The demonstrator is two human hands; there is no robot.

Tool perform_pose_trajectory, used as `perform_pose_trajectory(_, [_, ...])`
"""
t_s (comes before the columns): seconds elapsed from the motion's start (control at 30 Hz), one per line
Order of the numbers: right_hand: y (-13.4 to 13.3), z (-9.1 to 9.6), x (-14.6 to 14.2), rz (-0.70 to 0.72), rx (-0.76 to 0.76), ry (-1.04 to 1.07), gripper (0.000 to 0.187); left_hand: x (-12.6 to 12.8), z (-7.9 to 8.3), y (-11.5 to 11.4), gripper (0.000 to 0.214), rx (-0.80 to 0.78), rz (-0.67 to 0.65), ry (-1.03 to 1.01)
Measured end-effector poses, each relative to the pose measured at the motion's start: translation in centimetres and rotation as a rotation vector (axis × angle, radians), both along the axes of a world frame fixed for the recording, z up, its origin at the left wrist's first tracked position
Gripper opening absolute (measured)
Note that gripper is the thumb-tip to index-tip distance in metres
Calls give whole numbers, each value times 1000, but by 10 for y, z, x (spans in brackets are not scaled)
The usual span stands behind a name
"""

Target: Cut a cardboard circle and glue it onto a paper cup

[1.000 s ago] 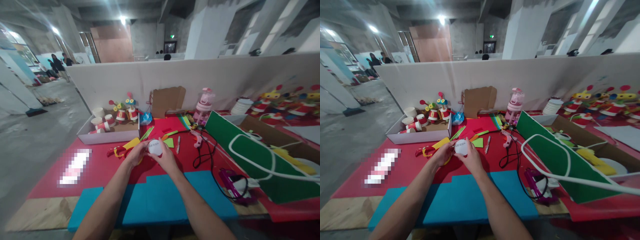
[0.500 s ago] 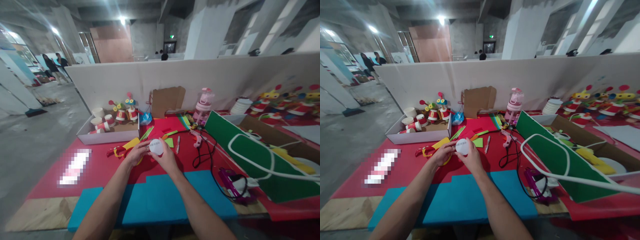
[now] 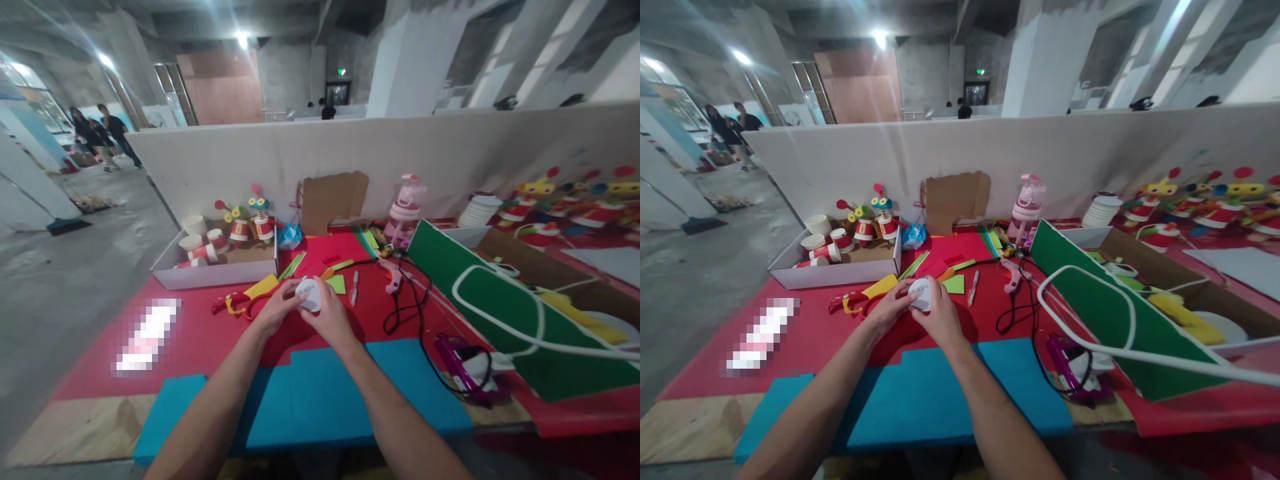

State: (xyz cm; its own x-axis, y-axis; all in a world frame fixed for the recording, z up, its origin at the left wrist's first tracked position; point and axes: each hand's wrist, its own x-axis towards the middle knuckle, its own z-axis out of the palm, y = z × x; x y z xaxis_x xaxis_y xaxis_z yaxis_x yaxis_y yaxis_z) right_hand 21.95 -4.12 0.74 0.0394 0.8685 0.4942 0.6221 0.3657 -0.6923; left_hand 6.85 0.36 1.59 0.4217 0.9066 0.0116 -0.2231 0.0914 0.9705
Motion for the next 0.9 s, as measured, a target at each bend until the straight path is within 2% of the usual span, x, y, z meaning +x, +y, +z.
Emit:
perform_pose_trajectory(0.23, [-3,2,-5,4,-22,-31,74,3,-5,0,50,30,52,39])
perform_pose_trajectory(0.33, [-4,3,-5,4,-43,-12,76,3,-3,0,49,34,74,44])
perform_pose_trajectory(0.4, [-4,3,-2,52,-45,37,79,3,-1,1,50,17,84,28])
perform_pose_trajectory(0.47, [0,2,3,145,-36,178,78,2,3,1,51,-21,96,-12])
perform_pose_trajectory(0.53, [5,-2,10,200,-67,432,66,2,7,1,51,-58,122,-60])
perform_pose_trajectory(0.6, [12,-7,14,200,-167,693,57,1,10,2,51,-69,146,-89])
perform_pose_trajectory(0.67, [18,-12,16,218,-294,855,57,0,12,2,50,-54,145,-90])
perform_pose_trajectory(0.77, [22,-15,11,282,-378,922,65,0,13,0,51,-27,101,-75])
perform_pose_trajectory(0.9, [16,-10,8,294,-347,891,73,-1,12,0,51,12,86,-55])
